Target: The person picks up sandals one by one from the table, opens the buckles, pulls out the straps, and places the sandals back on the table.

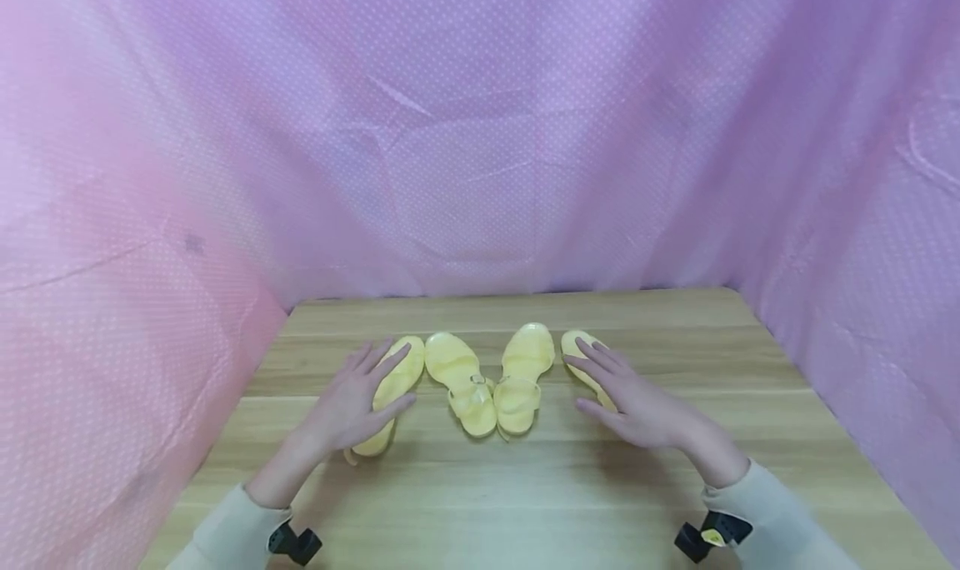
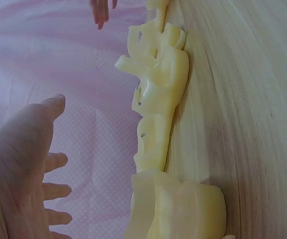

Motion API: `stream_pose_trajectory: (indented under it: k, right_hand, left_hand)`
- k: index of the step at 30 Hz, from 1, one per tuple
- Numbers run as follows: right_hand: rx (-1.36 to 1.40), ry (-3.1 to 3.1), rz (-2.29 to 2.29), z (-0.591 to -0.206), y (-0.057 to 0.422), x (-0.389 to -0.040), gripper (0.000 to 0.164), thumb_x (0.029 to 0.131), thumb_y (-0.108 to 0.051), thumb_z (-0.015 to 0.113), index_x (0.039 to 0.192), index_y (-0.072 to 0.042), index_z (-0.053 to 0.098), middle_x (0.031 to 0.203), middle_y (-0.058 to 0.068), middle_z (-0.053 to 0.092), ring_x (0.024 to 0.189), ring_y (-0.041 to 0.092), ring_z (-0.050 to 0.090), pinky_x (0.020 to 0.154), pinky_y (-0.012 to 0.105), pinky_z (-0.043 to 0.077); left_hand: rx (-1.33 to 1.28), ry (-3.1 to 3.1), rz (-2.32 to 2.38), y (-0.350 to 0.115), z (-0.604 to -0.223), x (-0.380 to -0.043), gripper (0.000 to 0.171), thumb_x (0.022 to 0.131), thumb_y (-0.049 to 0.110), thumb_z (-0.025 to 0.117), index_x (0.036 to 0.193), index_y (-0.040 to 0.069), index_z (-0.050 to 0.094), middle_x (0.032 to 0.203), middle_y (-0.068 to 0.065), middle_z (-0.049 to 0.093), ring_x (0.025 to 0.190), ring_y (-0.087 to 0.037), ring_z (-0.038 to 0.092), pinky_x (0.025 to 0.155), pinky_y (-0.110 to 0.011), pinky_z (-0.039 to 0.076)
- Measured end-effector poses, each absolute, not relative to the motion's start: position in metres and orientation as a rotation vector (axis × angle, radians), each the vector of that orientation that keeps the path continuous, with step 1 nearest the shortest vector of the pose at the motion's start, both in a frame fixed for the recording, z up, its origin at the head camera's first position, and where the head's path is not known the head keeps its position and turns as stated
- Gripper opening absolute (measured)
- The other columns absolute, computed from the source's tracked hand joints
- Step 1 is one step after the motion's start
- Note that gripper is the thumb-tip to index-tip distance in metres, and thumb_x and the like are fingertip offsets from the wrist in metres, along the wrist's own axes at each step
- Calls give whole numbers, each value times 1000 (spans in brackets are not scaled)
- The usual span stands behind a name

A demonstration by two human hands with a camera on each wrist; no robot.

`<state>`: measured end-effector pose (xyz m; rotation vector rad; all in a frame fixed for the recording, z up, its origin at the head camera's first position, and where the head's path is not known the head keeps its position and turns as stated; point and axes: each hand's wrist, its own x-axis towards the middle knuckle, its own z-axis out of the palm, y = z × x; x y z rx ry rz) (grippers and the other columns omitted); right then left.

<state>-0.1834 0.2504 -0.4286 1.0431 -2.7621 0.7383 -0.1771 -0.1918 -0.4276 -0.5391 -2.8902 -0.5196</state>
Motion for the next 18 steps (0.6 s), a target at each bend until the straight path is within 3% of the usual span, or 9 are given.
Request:
stream_pose_trajectory:
  k: [2, 5, 8, 12, 18]
  right_hand:
    - [1049, -2759, 729, -428, 245, -187, 62, 105, -23, 67, 162, -19, 44, 172, 17, 34, 154, 50, 36, 127, 20, 18]
    - [1059, -2785, 723, -426, 237, -191, 61, 107, -27, 65, 163, -19, 43, 173, 16, 34, 157, 49, 33, 130, 45, 28]
    - [1113, -2793, 755, -424, 227, -195, 62, 108, -29, 63, 164, -18, 40, 174, 16, 31, 158, 49, 30, 124, 65, 32]
    - [1198, -2785, 803, -424, 210, -202, 64, 109, -32, 62, 165, -18, 37, 175, 17, 28, 159, 48, 28, 123, 68, 31]
    - [1300, -2749, 847, -420, 177, -214, 64, 108, -32, 62, 164, -13, 39, 174, 19, 29, 160, 45, 30, 125, 66, 32]
  left_hand:
    - [-545, -2887, -528, -192, -429, -177, 76, 99, 58, 66, 163, 21, 45, 170, -18, 39, 157, -54, 30, 127, -71, 25]
    - [-534, -2883, -516, -193, -431, -178, 76, 100, 57, 65, 162, 20, 45, 170, -18, 40, 156, -54, 32, 126, -71, 27]
    - [-515, -2872, -506, -195, -432, -178, 75, 100, 57, 65, 162, 20, 46, 169, -18, 41, 155, -55, 33, 125, -71, 27]
    - [-511, -2888, -517, -198, -435, -178, 75, 101, 58, 62, 162, 19, 45, 169, -19, 40, 155, -55, 33, 126, -70, 27]
    - [-437, -2918, -639, -207, -440, -178, 75, 102, 52, 65, 164, 17, 42, 167, -22, 43, 154, -53, 37, 121, -69, 37]
